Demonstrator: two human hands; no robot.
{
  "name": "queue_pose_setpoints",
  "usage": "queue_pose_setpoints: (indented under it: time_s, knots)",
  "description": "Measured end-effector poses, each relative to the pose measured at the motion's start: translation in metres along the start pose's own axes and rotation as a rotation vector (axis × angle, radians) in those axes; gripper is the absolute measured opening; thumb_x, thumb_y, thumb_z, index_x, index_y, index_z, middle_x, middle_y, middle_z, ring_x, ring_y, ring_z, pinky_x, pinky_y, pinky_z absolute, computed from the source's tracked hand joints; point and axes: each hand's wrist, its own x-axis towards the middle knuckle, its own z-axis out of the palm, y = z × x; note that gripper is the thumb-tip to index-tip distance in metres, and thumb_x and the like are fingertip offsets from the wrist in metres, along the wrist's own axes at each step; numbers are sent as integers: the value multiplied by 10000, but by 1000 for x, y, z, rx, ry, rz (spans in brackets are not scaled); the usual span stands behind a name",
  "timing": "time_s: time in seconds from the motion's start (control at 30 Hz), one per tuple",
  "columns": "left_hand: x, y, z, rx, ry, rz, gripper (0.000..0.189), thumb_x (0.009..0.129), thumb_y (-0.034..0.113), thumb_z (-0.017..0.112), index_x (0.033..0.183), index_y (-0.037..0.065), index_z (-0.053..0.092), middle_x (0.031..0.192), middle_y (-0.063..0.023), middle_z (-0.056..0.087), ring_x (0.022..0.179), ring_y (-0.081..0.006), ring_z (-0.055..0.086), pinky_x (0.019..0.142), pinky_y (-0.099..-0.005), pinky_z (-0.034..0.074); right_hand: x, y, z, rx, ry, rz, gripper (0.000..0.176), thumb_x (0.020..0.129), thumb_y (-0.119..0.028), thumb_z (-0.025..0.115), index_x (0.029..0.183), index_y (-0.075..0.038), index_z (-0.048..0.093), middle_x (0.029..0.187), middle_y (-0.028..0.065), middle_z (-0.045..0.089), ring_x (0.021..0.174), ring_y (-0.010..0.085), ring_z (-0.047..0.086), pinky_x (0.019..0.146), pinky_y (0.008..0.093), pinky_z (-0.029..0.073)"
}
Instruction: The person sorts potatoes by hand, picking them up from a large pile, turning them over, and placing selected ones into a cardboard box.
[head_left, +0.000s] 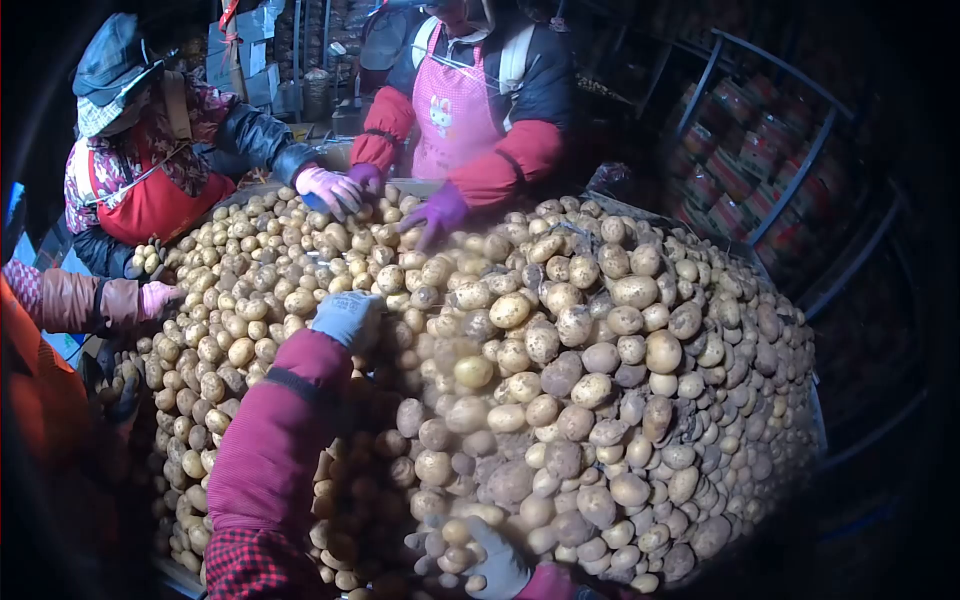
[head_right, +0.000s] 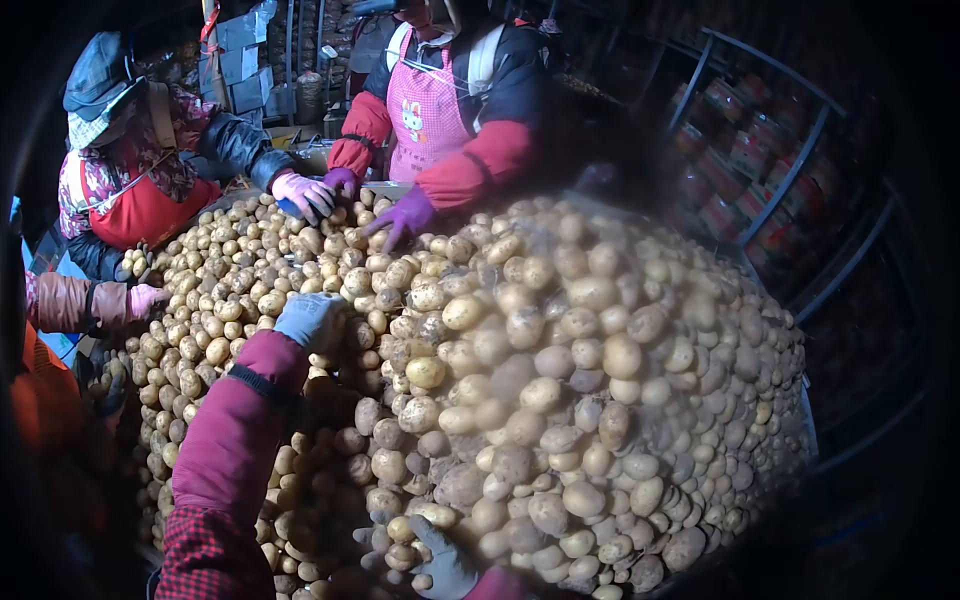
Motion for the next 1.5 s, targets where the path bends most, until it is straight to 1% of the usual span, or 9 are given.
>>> queue_pose_setpoints:
  time_s: [0.27,0.47,0.53,0.57,0.83,0.9,1.17,1.4,1.5]
  knots:
    - [-42,-43,42,-634,157,117,553,812,276,814,1325,142,658,1201,-144,718,1080,-270,685,936,-397,543,3,-6,-35,-67,-42,124,668,1045,-564,402,1514,-88,421,1438,176,543,1149,306,621,671,312,530]
    - [-115,-29,23,-1937,132,-96,629,970,198,668,1537,76,426,1263,-89,652,1093,-219,655,913,-370,558,-3,-8,21,-105,82,-21,569,1036,-518,445,1332,-41,535,1193,187,649,902,238,669,663,282,566]
    - [-136,-26,20,-1489,381,97,593,1015,238,604,1552,87,403,1365,-111,604,1102,-220,661,867,-373,575,-2,-5,5,-92,51,-2,590,1032,-531,432,1335,-35,531,1214,189,637,892,232,663,678,290,569]
    - [-152,-12,13,-2127,240,-6,568,1031,233,576,1554,97,403,1391,-113,588,1107,-214,661,833,-355,587,0,-4,-3,-86,19,1,605,1029,-542,426,1339,-32,528,1226,189,631,887,229,660,684,290,569]
    - [-241,27,-18,-2215,494,-94,600,1048,519,493,1524,156,456,1328,-137,648,963,-254,697,695,-329,591,0,-2,-4,154,-292,87,802,1002,-691,405,1487,-53,445,1451,146,538,1216,295,597,965,401,539]
    - [-266,29,-15,-2296,503,-76,594,1043,516,507,1516,158,466,1338,-138,644,972,-256,699,706,-329,592,-8,6,24,-4,112,-28,565,1027,-637,439,1406,-228,527,1334,117,593,973,293,624,659,321,517]
    - [-373,48,-7,-2445,716,107,533,1045,480,546,1385,70,575,1281,-85,656,1119,-238,638,938,-371,518,-16,39,13,-144,-71,25,576,1059,-548,405,1504,-187,467,1420,142,567,1044,323,646,653,326,584]
    - [-486,83,-5,-2481,1012,-179,511,944,158,677,1399,-1,507,1075,-81,637,1081,-219,615,999,-379,477,-8,71,31,-193,-168,208,576,1061,-574,417,1504,-212,477,1429,208,557,1043,387,644,597,349,554]
    - [-529,94,27,-2475,964,-165,738,931,355,725,1532,85,391,1448,-164,535,1338,-338,543,1136,-456,423,-4,94,45,-205,-168,314,567,1057,-568,428,1505,-223,477,1419,179,572,1071,349,624,603,348,552]
